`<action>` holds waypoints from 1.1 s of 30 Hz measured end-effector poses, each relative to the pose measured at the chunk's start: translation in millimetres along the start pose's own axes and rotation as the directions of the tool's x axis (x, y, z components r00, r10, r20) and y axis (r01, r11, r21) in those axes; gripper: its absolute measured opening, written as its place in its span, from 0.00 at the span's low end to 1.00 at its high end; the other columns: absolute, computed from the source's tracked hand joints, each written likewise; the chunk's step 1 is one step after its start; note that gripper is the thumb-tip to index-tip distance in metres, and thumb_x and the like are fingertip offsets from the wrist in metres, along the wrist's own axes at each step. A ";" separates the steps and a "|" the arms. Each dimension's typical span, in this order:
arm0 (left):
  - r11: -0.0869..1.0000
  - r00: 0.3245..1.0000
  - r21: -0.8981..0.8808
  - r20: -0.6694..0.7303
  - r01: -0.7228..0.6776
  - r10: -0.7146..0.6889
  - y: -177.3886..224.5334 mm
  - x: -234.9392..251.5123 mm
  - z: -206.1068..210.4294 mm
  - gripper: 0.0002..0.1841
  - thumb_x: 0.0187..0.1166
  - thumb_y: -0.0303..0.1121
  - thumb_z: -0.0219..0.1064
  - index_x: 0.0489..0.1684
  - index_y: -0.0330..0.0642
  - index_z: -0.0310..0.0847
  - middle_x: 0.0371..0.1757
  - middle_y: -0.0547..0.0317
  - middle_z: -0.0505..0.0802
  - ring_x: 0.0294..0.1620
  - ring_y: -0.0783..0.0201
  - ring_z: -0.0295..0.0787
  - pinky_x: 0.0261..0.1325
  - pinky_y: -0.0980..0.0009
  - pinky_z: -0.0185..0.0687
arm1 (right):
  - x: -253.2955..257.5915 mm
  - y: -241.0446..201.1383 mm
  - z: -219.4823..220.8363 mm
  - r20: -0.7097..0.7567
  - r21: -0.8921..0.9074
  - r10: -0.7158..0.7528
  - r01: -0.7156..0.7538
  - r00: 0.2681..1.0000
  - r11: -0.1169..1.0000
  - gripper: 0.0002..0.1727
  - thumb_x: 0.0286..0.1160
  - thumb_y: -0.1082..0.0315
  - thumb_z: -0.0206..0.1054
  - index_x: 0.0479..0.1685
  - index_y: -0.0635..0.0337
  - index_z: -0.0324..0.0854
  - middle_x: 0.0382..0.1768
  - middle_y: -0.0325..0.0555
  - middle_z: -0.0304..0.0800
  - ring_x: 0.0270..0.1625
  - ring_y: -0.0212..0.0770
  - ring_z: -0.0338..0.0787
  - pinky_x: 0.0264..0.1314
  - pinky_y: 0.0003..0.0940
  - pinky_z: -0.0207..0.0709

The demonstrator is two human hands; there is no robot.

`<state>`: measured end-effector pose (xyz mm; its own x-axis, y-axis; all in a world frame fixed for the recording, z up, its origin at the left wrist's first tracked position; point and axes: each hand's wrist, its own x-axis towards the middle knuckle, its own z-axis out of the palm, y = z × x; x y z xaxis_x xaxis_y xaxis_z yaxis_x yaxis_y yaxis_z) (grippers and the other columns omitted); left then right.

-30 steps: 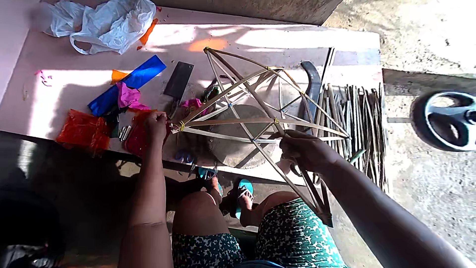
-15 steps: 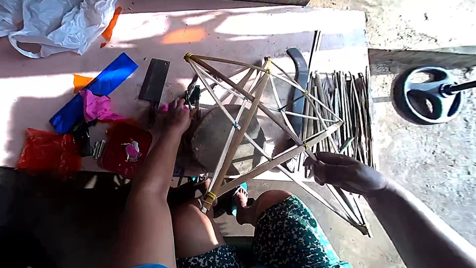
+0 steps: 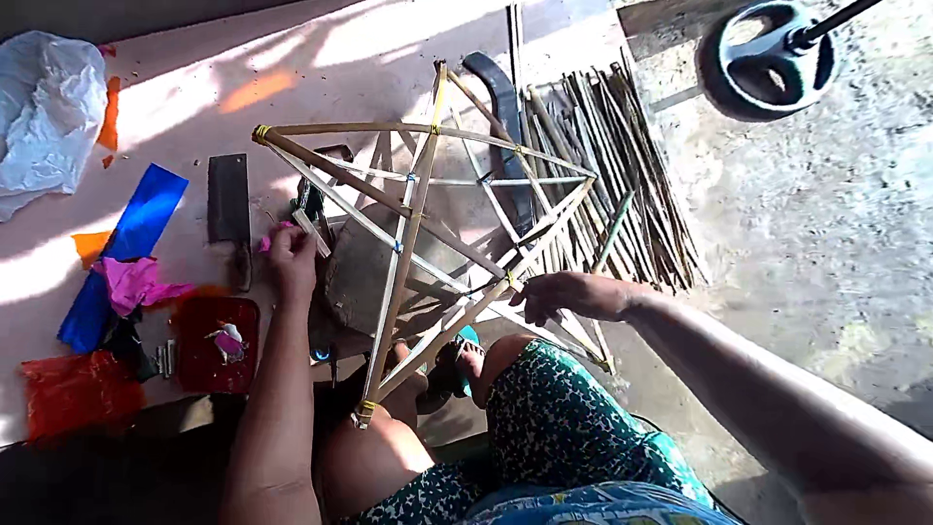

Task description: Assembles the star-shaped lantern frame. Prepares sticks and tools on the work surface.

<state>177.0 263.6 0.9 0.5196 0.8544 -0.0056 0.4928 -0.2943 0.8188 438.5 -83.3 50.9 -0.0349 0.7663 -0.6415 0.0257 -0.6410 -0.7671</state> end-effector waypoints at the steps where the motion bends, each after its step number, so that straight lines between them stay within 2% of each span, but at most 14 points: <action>1: 0.995 1.000 -0.097 0.016 -0.019 0.020 9.9 -8.5 4.0 0.17 0.81 0.27 0.67 0.60 0.21 0.77 0.48 0.40 0.90 0.46 0.61 0.90 0.55 0.63 0.86 | 1.5 1.0 3.2 -0.008 -0.044 0.008 -0.008 1.000 0.999 0.17 0.90 0.75 0.47 0.62 0.72 0.80 0.41 0.45 0.91 0.40 0.28 0.90 0.54 0.26 0.84; 5: 0.966 0.983 -0.250 0.148 -0.071 0.110 38.4 -31.6 27.4 0.17 0.76 0.22 0.71 0.60 0.24 0.74 0.42 0.52 0.93 0.41 0.69 0.93 0.52 0.67 0.91 | 2.9 0.8 15.6 -0.099 -0.167 0.017 -0.034 0.995 0.985 0.16 0.92 0.75 0.50 0.61 0.71 0.82 0.44 0.52 0.92 0.43 0.35 0.91 0.57 0.34 0.83; 9: 0.982 0.954 -0.067 0.231 -0.179 0.189 45.4 -36.1 46.6 0.13 0.78 0.26 0.72 0.55 0.26 0.82 0.46 0.45 0.94 0.45 0.64 0.93 0.56 0.64 0.88 | 2.2 13.3 15.6 -0.199 -0.240 -0.058 0.009 0.978 0.971 0.13 0.90 0.68 0.58 0.58 0.64 0.86 0.41 0.48 0.94 0.42 0.37 0.92 0.56 0.42 0.84; 12: 0.963 0.940 0.045 0.235 -0.266 0.248 45.3 -33.5 53.5 0.13 0.81 0.29 0.70 0.56 0.28 0.85 0.47 0.43 0.94 0.47 0.60 0.93 0.58 0.61 0.87 | -4.0 20.2 14.7 -0.301 -0.416 -0.149 0.011 0.942 0.909 0.11 0.86 0.62 0.65 0.53 0.58 0.90 0.35 0.47 0.94 0.38 0.45 0.92 0.49 0.57 0.83; 14: 0.948 0.930 0.099 0.249 -0.301 0.270 49.7 -32.3 55.4 0.13 0.83 0.30 0.69 0.56 0.29 0.86 0.47 0.44 0.95 0.47 0.60 0.93 0.59 0.60 0.87 | -10.6 12.9 17.7 -0.419 -0.560 -0.255 -0.027 0.872 0.828 0.11 0.84 0.59 0.67 0.43 0.56 0.90 0.33 0.48 0.94 0.39 0.53 0.94 0.46 0.65 0.83; 16: 0.922 0.909 0.127 0.260 -0.366 0.325 53.4 -32.1 57.4 0.12 0.83 0.28 0.68 0.54 0.27 0.87 0.47 0.40 0.95 0.49 0.53 0.95 0.61 0.55 0.86 | -8.3 4.5 22.1 -0.511 -0.671 -0.489 0.027 0.707 0.741 0.12 0.79 0.60 0.69 0.37 0.61 0.88 0.31 0.52 0.91 0.37 0.56 0.93 0.44 0.63 0.81; 17: 0.911 0.899 0.135 0.271 -0.389 0.343 54.5 -32.3 58.4 0.11 0.83 0.27 0.66 0.53 0.26 0.87 0.47 0.39 0.95 0.50 0.51 0.94 0.62 0.53 0.86 | -3.0 -2.8 23.4 -0.524 -0.685 -0.545 0.056 0.655 0.726 0.12 0.79 0.61 0.69 0.38 0.63 0.88 0.34 0.55 0.92 0.41 0.58 0.92 0.48 0.63 0.79; 19: 0.897 0.893 0.183 0.293 -0.403 0.341 60.1 -33.4 60.3 0.11 0.85 0.26 0.63 0.51 0.25 0.87 0.47 0.36 0.94 0.51 0.47 0.94 0.62 0.49 0.85 | 16.9 -15.0 27.0 -0.511 -0.687 -0.600 0.128 0.616 0.716 0.13 0.80 0.60 0.68 0.47 0.61 0.89 0.42 0.54 0.93 0.49 0.58 0.92 0.56 0.62 0.81; 20: 0.896 0.901 0.216 0.296 -0.387 0.318 64.7 -34.9 62.1 0.11 0.85 0.25 0.62 0.51 0.25 0.88 0.48 0.35 0.94 0.51 0.45 0.94 0.62 0.47 0.85 | 28.4 -22.9 29.3 -0.489 -0.650 -0.596 0.189 0.637 0.736 0.14 0.81 0.62 0.67 0.54 0.62 0.89 0.48 0.56 0.94 0.54 0.59 0.92 0.61 0.63 0.79; 23: 0.880 0.932 0.377 0.319 -0.290 0.171 74.2 -37.9 65.4 0.13 0.83 0.28 0.67 0.53 0.24 0.88 0.52 0.32 0.94 0.54 0.38 0.93 0.63 0.40 0.82 | 60.7 -51.0 32.9 -0.363 -0.510 -0.490 0.271 0.793 0.816 0.21 0.87 0.64 0.61 0.72 0.62 0.81 0.63 0.57 0.91 0.67 0.58 0.89 0.73 0.63 0.73; 25: 0.839 0.932 0.492 0.359 -0.231 0.046 75.7 -36.5 64.9 0.16 0.84 0.33 0.67 0.53 0.24 0.87 0.51 0.31 0.93 0.56 0.36 0.92 0.64 0.39 0.80 | 78.7 -69.0 35.2 -0.288 -0.446 -0.434 0.281 0.854 0.850 0.22 0.87 0.65 0.60 0.78 0.59 0.77 0.61 0.54 0.92 0.65 0.54 0.91 0.73 0.60 0.77; 27: 0.820 0.935 0.527 0.354 -0.222 0.026 70.4 -37.7 65.1 0.15 0.84 0.33 0.66 0.50 0.24 0.87 0.47 0.30 0.93 0.53 0.36 0.92 0.62 0.40 0.82 | 88.6 -82.5 39.4 -0.232 -0.404 -0.416 0.302 0.879 0.863 0.22 0.87 0.66 0.61 0.78 0.56 0.77 0.56 0.52 0.94 0.59 0.52 0.92 0.69 0.59 0.79; 29: 0.830 0.942 0.492 0.317 -0.264 0.111 56.5 -38.5 66.1 0.15 0.84 0.33 0.66 0.48 0.24 0.87 0.41 0.31 0.93 0.46 0.37 0.94 0.55 0.40 0.84 | 94.8 -88.2 43.5 -0.198 -0.405 -0.417 0.313 0.887 0.859 0.21 0.89 0.62 0.60 0.77 0.53 0.79 0.55 0.51 0.94 0.57 0.52 0.93 0.67 0.58 0.80; 33: 0.845 0.945 0.449 0.272 -0.291 0.181 50.1 -41.8 67.9 0.14 0.82 0.31 0.66 0.46 0.23 0.87 0.40 0.33 0.94 0.44 0.39 0.94 0.53 0.43 0.85 | 98.1 -88.6 49.6 -0.196 -0.418 -0.416 0.308 0.888 0.855 0.19 0.89 0.63 0.60 0.73 0.52 0.82 0.52 0.52 0.94 0.53 0.51 0.93 0.62 0.57 0.82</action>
<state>227.4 184.1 3.2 0.7703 0.6375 -0.0133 0.5784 -0.6898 0.4355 383.3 46.5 56.1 0.1537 0.9557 -0.2511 0.4285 -0.2935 -0.8545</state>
